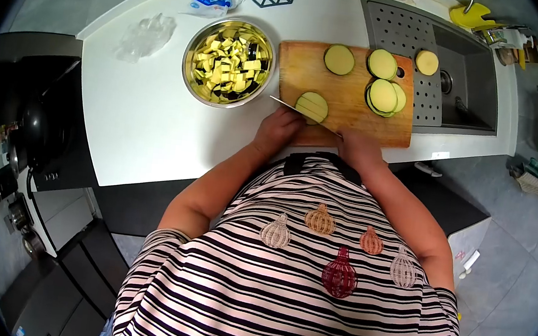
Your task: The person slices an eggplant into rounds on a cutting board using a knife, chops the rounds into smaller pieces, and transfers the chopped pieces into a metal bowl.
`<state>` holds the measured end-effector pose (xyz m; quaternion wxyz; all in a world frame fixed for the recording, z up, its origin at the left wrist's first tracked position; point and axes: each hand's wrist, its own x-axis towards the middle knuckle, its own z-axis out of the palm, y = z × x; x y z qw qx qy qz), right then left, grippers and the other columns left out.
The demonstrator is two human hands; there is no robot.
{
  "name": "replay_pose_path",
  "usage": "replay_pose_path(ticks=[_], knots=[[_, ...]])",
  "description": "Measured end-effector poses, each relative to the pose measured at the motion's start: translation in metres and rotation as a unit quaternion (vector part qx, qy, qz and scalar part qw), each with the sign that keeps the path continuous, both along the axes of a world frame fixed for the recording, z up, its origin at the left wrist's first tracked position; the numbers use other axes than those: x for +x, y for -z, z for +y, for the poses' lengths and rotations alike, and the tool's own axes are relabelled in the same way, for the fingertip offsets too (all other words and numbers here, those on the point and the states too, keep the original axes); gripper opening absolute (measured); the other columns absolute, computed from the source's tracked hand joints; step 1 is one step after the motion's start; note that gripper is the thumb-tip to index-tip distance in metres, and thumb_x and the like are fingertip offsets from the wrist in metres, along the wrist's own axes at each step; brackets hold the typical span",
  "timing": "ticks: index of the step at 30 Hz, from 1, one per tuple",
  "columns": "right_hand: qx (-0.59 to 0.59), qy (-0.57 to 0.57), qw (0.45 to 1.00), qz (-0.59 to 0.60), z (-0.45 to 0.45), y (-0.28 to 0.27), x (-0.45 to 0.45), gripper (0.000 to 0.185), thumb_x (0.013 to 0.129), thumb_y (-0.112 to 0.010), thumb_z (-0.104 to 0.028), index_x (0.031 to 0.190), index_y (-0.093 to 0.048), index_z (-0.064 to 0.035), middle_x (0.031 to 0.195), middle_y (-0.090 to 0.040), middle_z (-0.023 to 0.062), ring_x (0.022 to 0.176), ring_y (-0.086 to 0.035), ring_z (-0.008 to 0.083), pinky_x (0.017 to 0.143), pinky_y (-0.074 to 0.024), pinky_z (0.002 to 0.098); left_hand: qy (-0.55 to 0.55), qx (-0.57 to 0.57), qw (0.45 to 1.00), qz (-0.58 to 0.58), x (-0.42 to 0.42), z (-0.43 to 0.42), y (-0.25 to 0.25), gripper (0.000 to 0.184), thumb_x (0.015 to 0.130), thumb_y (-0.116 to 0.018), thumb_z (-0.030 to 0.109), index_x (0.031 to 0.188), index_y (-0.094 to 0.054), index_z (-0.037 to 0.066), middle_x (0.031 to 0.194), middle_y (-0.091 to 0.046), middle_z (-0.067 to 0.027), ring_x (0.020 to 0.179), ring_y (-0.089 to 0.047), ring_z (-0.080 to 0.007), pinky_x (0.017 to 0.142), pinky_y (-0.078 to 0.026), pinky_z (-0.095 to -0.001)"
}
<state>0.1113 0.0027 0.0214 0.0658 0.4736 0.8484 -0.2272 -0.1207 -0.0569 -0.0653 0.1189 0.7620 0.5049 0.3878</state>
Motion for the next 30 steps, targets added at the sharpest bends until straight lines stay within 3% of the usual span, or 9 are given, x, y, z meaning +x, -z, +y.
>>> replay_pose_path(ticks=[5,9,11,12,14,18,21,23,30], knots=[[0.03,-0.008,0.986,0.163,-0.003,-0.001,0.01,0.013,0.087,-0.065,-0.02,0.093,-0.068,-0.0084,0.08,-0.067,0.0161,0.072,-0.065,0.0365,0.062,-0.0504,0.0447,0.018,0.025,1.0,-0.002,-0.006,0.002,0.004,0.021,0.071,-0.066,0.004,0.092,-0.068,0.007,0.098,-0.064,-0.0072,0.092,-0.062,-0.0279,0.075,-0.054,-0.0359],[0.039,0.065,0.959,0.272,-0.021,0.002,0.02,0.013,0.085,-0.071,-0.016,0.095,-0.071,-0.0069,0.076,-0.066,0.0157,0.066,-0.064,0.0348,0.059,-0.0495,0.0395,0.05,0.002,0.999,-0.008,-0.012,0.004,-0.003,0.029,0.068,-0.071,0.007,0.097,-0.067,0.008,0.105,-0.062,-0.0081,0.098,-0.06,-0.0295,0.081,-0.052,-0.0401],[0.088,0.096,0.944,0.304,-0.027,0.002,0.027,0.014,0.085,-0.072,-0.015,0.096,-0.072,-0.0063,0.074,-0.065,0.0159,0.065,-0.064,0.0342,0.058,-0.0493,0.038,0.039,-0.06,0.997,0.029,-0.01,0.017,-0.028,0.053,0.064,-0.074,0.008,0.115,-0.063,0.011,0.116,-0.059,-0.0098,0.11,-0.056,-0.0322,0.095,-0.046,-0.0454],[0.097,0.131,0.943,0.291,-0.029,0.003,0.031,0.014,0.086,-0.072,-0.015,0.095,-0.072,-0.0054,0.074,-0.065,0.0166,0.065,-0.064,0.0334,0.058,-0.0494,0.0371,0.043,-0.058,0.997,0.03,-0.006,0.025,-0.035,0.053,0.064,-0.074,0.008,0.115,-0.063,0.011,0.116,-0.059,-0.0098,0.11,-0.056,-0.0322,0.095,-0.046,-0.0454],[0.105,0.166,0.939,0.28,-0.033,0.003,0.036,0.014,0.086,-0.071,-0.016,0.095,-0.071,-0.0045,0.074,-0.065,0.0172,0.064,-0.064,0.0327,0.058,-0.0495,0.0362,0.076,-0.071,0.99,0.09,-0.002,0.043,-0.045,0.076,0.062,-0.074,0.009,0.134,-0.051,0.013,0.125,-0.055,-0.0116,0.12,-0.05,-0.0341,0.105,-0.038,-0.0473],[0.098,0.22,0.926,0.29,-0.041,0.003,0.051,0.015,0.088,-0.071,-0.017,0.092,-0.07,-0.0036,0.073,-0.064,0.0184,0.064,-0.065,0.0326,0.058,-0.0499,0.0362,0.159,-0.176,0.959,0.153,0.001,0.064,-0.042,0.086,0.063,-0.073,0.011,0.143,-0.043,0.015,0.126,-0.055,-0.0138,0.123,-0.048,-0.0353,0.107,-0.036,-0.0466],[0.069,0.247,0.926,0.278,-0.052,0.002,0.055,0.014,0.088,-0.07,-0.018,0.09,-0.069,-0.0041,0.074,-0.064,0.018,0.065,-0.064,0.0343,0.058,-0.0499,0.0375,0.089,-0.148,0.974,0.145,0.007,0.057,-0.027,0.09,0.064,-0.075,0.019,0.146,-0.039,0.009,0.124,-0.054,-0.0185,0.115,-0.05,-0.0371,0.099,-0.043,-0.0476],[0.094,0.239,0.935,0.244,-0.057,0.008,0.057,0.017,0.089,-0.068,-0.021,0.088,-0.068,-0.0044,0.075,-0.065,0.0178,0.067,-0.064,0.0367,0.059,-0.0501,0.0396,-0.12,-0.148,0.977,0.101,0.024,0.043,-0.031,0.095,0.064,-0.08,0.028,0.146,-0.037,0.004,0.122,-0.054,-0.0188,0.109,-0.051,-0.0363,0.093,-0.044,-0.0472],[0.068,0.214,0.964,0.145,-0.05,-0.015,0.043,0.019,0.09,-0.064,-0.025,0.089,-0.067,-0.006,0.075,-0.065,0.0184,0.07,-0.064,0.0402,0.062,-0.0495,0.0473,-0.202,-0.161,0.953,0.16,0.043,0.023,-0.025,0.104,0.064,-0.084,0.042,0.146,-0.034,0.001,0.122,-0.053,-0.0167,0.108,-0.052,-0.0331,0.085,-0.044,-0.0447]])
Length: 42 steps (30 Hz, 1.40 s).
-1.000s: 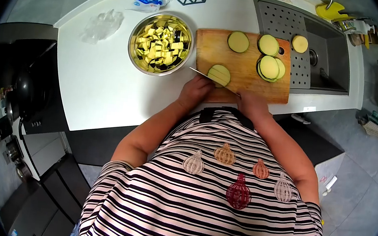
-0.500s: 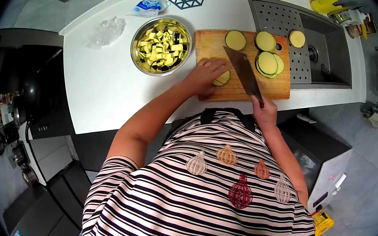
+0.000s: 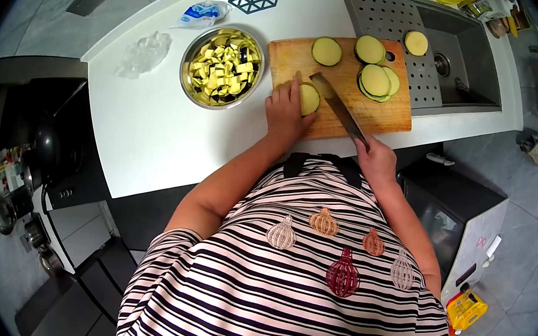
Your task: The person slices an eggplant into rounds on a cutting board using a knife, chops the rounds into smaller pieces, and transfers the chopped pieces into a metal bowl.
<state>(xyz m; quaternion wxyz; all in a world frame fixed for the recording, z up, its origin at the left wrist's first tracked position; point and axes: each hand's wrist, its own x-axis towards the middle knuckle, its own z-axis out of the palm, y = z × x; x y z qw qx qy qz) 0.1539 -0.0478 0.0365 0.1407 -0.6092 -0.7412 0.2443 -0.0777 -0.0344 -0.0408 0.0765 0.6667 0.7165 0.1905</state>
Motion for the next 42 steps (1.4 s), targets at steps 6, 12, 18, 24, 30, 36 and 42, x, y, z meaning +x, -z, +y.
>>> replay_pose_path(ticks=[6,12,18,24,30,36,42], knots=[[-0.019,-0.085,0.994,-0.073,0.018,-0.039,-0.023,0.018,0.091,-0.06,-0.021,0.102,-0.069,-0.009,0.077,-0.066,0.0208,0.073,-0.065,0.0392,0.065,-0.0507,0.048,0.113,0.173,0.969,-0.134,-0.021,0.003,0.002,0.045,0.068,-0.082,0.02,0.107,-0.064,0.005,0.107,-0.061,-0.0133,0.1,-0.058,-0.0335,0.085,-0.047,-0.0435],[-0.021,-0.113,0.988,-0.105,0.023,-0.038,-0.027,0.02,0.091,-0.058,-0.019,0.104,-0.069,-0.0087,0.078,-0.068,0.0208,0.074,-0.066,0.0387,0.069,-0.0515,0.0494,0.143,0.172,0.963,-0.151,-0.022,0.006,0.007,0.014,0.069,-0.076,0.008,0.08,-0.067,0.007,0.097,-0.064,-0.0075,0.093,-0.06,-0.0314,0.079,-0.052,-0.039],[-0.07,-0.107,0.983,-0.128,0.031,-0.001,-0.044,0.018,0.091,-0.056,-0.017,0.1,-0.067,-0.0073,0.083,-0.068,0.0216,0.079,-0.067,0.0393,0.07,-0.0514,0.0492,0.154,0.146,0.964,-0.16,-0.024,0.007,0.001,0.016,0.069,-0.076,0.008,0.082,-0.067,0.007,0.098,-0.064,-0.0077,0.095,-0.059,-0.031,0.081,-0.051,-0.0396],[-0.085,-0.09,0.988,-0.09,0.036,0.012,-0.049,0.018,0.091,-0.055,-0.016,0.103,-0.066,-0.0092,0.088,-0.069,0.0194,0.082,-0.066,0.0398,0.07,-0.0511,0.0484,0.158,0.147,0.964,-0.158,-0.028,0.008,0.0,0.017,0.07,-0.076,0.008,0.083,-0.067,0.006,0.098,-0.063,-0.0078,0.094,-0.059,-0.0309,0.081,-0.051,-0.0397],[-0.032,-0.096,0.995,-0.008,0.027,-0.027,-0.046,0.016,0.09,-0.059,-0.019,0.095,-0.067,-0.0057,0.082,-0.067,0.0209,0.077,-0.063,0.0421,0.069,-0.0501,0.049,0.181,0.15,0.957,-0.168,-0.042,-0.004,0.004,0.015,0.07,-0.076,0.01,0.082,-0.067,0.007,0.099,-0.061,-0.0061,0.094,-0.058,-0.0282,0.08,-0.051,-0.037],[-0.085,-0.134,0.982,-0.104,0.026,-0.038,-0.036,0.016,0.087,-0.062,-0.017,0.088,-0.066,-0.0013,0.078,-0.066,0.0231,0.074,-0.063,0.0428,0.068,-0.0497,0.0506,0.186,0.123,0.959,-0.175,-0.043,-0.003,0.005,0.02,0.071,-0.077,0.013,0.087,-0.066,0.006,0.1,-0.061,-0.0084,0.094,-0.058,-0.0308,0.08,-0.051,-0.0397],[-0.105,-0.119,0.983,-0.096,0.031,0.002,-0.053,0.019,0.09,-0.058,-0.02,0.089,-0.066,-0.0025,0.079,-0.065,0.0243,0.076,-0.064,0.0423,0.068,-0.0497,0.0504,0.176,0.113,0.963,-0.171,-0.039,-0.004,0.004,0.02,0.071,-0.078,0.014,0.087,-0.066,0.007,0.101,-0.061,-0.0073,0.095,-0.058,-0.0307,0.08,-0.051,-0.0399]])
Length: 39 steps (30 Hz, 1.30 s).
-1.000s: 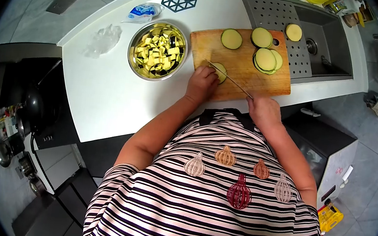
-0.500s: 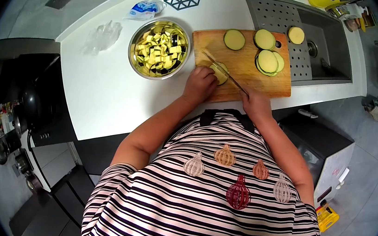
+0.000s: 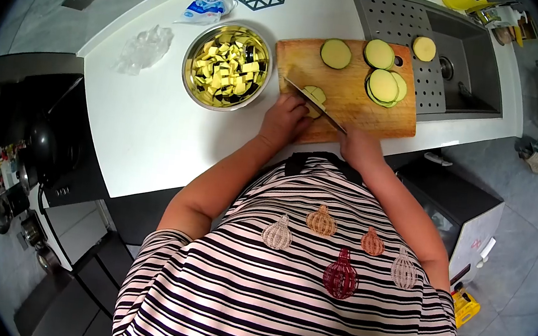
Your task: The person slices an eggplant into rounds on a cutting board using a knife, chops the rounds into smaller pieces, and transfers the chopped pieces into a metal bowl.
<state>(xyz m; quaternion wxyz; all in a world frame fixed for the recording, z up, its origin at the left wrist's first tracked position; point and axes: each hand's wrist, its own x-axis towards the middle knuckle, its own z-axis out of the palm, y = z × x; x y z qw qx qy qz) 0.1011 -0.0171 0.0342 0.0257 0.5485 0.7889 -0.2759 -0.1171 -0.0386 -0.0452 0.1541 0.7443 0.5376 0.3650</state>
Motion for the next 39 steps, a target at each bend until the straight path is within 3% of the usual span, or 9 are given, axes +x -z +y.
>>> replay_pose_path(ticks=[9,14,21,23,33,35,36,38,39], knots=[[0.033,0.002,0.997,0.069,-0.006,-0.005,0.002,0.018,0.092,-0.058,-0.025,0.096,-0.067,-0.0094,0.081,-0.067,0.0195,0.077,-0.065,0.0401,0.068,-0.0505,0.0499,0.003,0.052,0.999,0.003,-0.01,-0.01,0.008,0.02,0.071,-0.076,0.013,0.088,-0.065,0.007,0.102,-0.061,-0.0063,0.095,-0.058,-0.028,0.078,-0.051,-0.0371],[0.006,-0.025,0.999,-0.025,-0.009,-0.029,0.006,0.02,0.09,-0.06,-0.024,0.093,-0.067,-0.0065,0.079,-0.067,0.0202,0.077,-0.065,0.0413,0.068,-0.0503,0.0506,0.011,0.036,0.999,-0.003,-0.007,-0.009,0.014,0.022,0.071,-0.077,0.011,0.089,-0.065,0.007,0.099,-0.061,-0.008,0.095,-0.058,-0.0315,0.082,-0.05,-0.0412],[-0.016,0.006,1.0,-0.018,-0.008,0.005,-0.011,0.02,0.09,-0.058,-0.022,0.091,-0.063,-0.0028,0.08,-0.067,0.0223,0.079,-0.065,0.0414,0.069,-0.0499,0.0513,0.002,0.073,0.997,0.001,-0.006,-0.007,0.014,0.021,0.071,-0.076,0.009,0.089,-0.066,0.009,0.098,-0.063,-0.0065,0.093,-0.059,-0.0309,0.08,-0.051,-0.0402],[-0.018,-0.001,1.0,0.002,-0.005,0.016,-0.018,0.019,0.09,-0.057,-0.021,0.089,-0.062,-0.0024,0.082,-0.067,0.022,0.08,-0.065,0.0415,0.07,-0.0496,0.0511,-0.015,0.062,0.998,0.016,-0.006,-0.007,0.016,0.017,0.071,-0.074,0.009,0.086,-0.066,0.009,0.097,-0.061,-0.0053,0.091,-0.06,-0.0263,0.076,-0.052,-0.0351],[-0.018,0.017,0.999,0.029,-0.008,-0.013,-0.008,0.027,0.093,-0.057,-0.026,0.093,-0.066,-0.0002,0.081,-0.067,0.0226,0.081,-0.065,0.0417,0.071,-0.0494,0.051,0.004,0.038,0.999,0.018,-0.014,-0.01,0.012,0.022,0.07,-0.077,0.01,0.088,-0.065,0.008,0.1,-0.061,-0.0062,0.093,-0.059,-0.0282,0.08,-0.051,-0.0365],[0.031,0.081,0.99,0.109,-0.014,-0.003,0.012,0.032,0.093,-0.059,-0.03,0.093,-0.066,0.0015,0.075,-0.065,0.0227,0.071,-0.064,0.0402,0.066,-0.0496,0.0486,0.011,0.04,0.999,0.009,-0.018,-0.012,0.014,0.039,0.065,-0.083,0.014,0.099,-0.066,0.007,0.107,-0.06,-0.0088,0.099,-0.057,-0.031,0.086,-0.05,-0.0385],[0.029,0.082,0.99,0.107,-0.014,0.003,0.023,0.032,0.093,-0.059,-0.03,0.093,-0.066,0.0015,0.075,-0.065,0.0227,0.071,-0.064,0.0402,0.066,-0.0496,0.0486,0.012,0.037,0.999,0.007,-0.017,-0.014,0.011,0.039,0.065,-0.083,0.014,0.099,-0.066,0.007,0.107,-0.06,-0.0088,0.099,-0.057,-0.031,0.086,-0.05,-0.0385],[-0.14,0.196,0.956,0.169,-0.013,0.014,0.038,0.034,0.093,-0.063,-0.033,0.087,-0.065,0.0012,0.065,-0.062,0.0164,0.054,-0.061,0.0299,0.055,-0.0483,0.041,-0.058,-0.007,0.998,0.003,-0.017,-0.015,0.0,0.068,0.058,-0.088,0.02,0.119,-0.062,0.006,0.117,-0.056,-0.0129,0.106,-0.055,-0.033,0.091,-0.047,-0.0402],[-0.221,0.269,0.905,0.245,-0.014,0.014,0.039,0.035,0.093,-0.065,-0.032,0.08,-0.062,0.0001,0.058,-0.056,0.0071,0.044,-0.052,0.0171,0.045,-0.0428,0.032,-0.073,-0.037,0.996,0.039,-0.016,-0.012,0.0,0.091,0.054,-0.091,0.027,0.134,-0.053,0.007,0.125,-0.052,-0.0155,0.111,-0.053,-0.033,0.094,-0.046,-0.0398]])
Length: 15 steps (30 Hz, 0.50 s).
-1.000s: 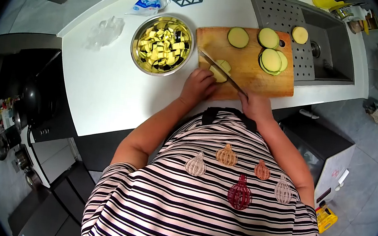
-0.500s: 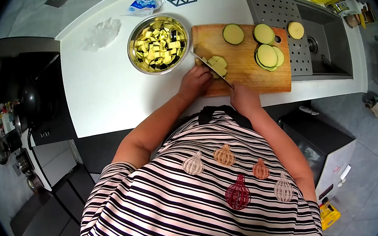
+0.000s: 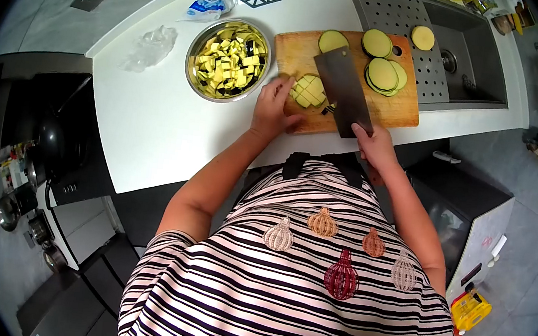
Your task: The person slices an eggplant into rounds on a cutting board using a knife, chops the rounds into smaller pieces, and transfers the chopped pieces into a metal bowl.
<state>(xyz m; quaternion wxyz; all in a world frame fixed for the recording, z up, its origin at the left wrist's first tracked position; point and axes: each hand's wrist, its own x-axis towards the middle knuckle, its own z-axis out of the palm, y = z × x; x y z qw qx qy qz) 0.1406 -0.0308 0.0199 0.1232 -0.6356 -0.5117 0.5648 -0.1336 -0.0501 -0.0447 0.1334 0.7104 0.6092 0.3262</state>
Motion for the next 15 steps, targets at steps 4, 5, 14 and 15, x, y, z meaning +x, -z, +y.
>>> replay_pose_path(ticks=[4,5,14,15], knots=[[-0.061,0.076,0.991,0.092,-0.011,0.024,0.005,0.036,0.094,-0.064,-0.031,0.073,-0.059,-0.0025,0.057,-0.051,0.0016,0.043,-0.048,0.0111,0.042,-0.0385,0.0279,-0.032,-0.041,0.998,0.031,0.014,0.013,-0.017,0.096,0.057,-0.091,0.036,0.139,-0.049,0.007,0.128,-0.051,-0.0163,0.113,-0.052,-0.0338,0.095,-0.043,-0.0427],[-0.044,0.078,0.992,0.086,-0.014,0.026,0.002,0.036,0.095,-0.064,-0.031,0.073,-0.058,-0.0028,0.057,-0.051,0.0017,0.042,-0.047,0.0115,0.042,-0.0381,0.028,-0.036,-0.009,0.998,0.047,0.02,0.017,-0.029,0.09,0.058,-0.089,0.039,0.134,-0.053,0.008,0.129,-0.051,-0.0157,0.114,-0.052,-0.0338,0.096,-0.041,-0.0438],[-0.038,0.078,0.985,0.149,-0.016,0.02,-0.018,0.032,0.095,-0.064,-0.032,0.081,-0.061,-0.0035,0.058,-0.051,0.0014,0.043,-0.047,0.0115,0.042,-0.0382,0.027,0.014,0.119,0.993,0.006,0.041,0.026,0.002,0.019,0.074,-0.075,0.013,0.09,-0.065,0.012,0.114,-0.06,-0.0079,0.11,-0.055,-0.031,0.092,-0.04,-0.0437],[-0.031,0.081,0.989,0.12,-0.015,0.016,-0.018,0.031,0.094,-0.064,-0.033,0.083,-0.064,-0.0039,0.058,-0.052,0.0015,0.043,-0.047,0.0116,0.042,-0.0383,0.0267,0.015,0.118,0.993,0.006,0.041,0.025,0.003,0.019,0.074,-0.075,0.013,0.09,-0.065,0.012,0.114,-0.06,-0.0079,0.11,-0.055,-0.031,0.092,-0.04,-0.0437]])
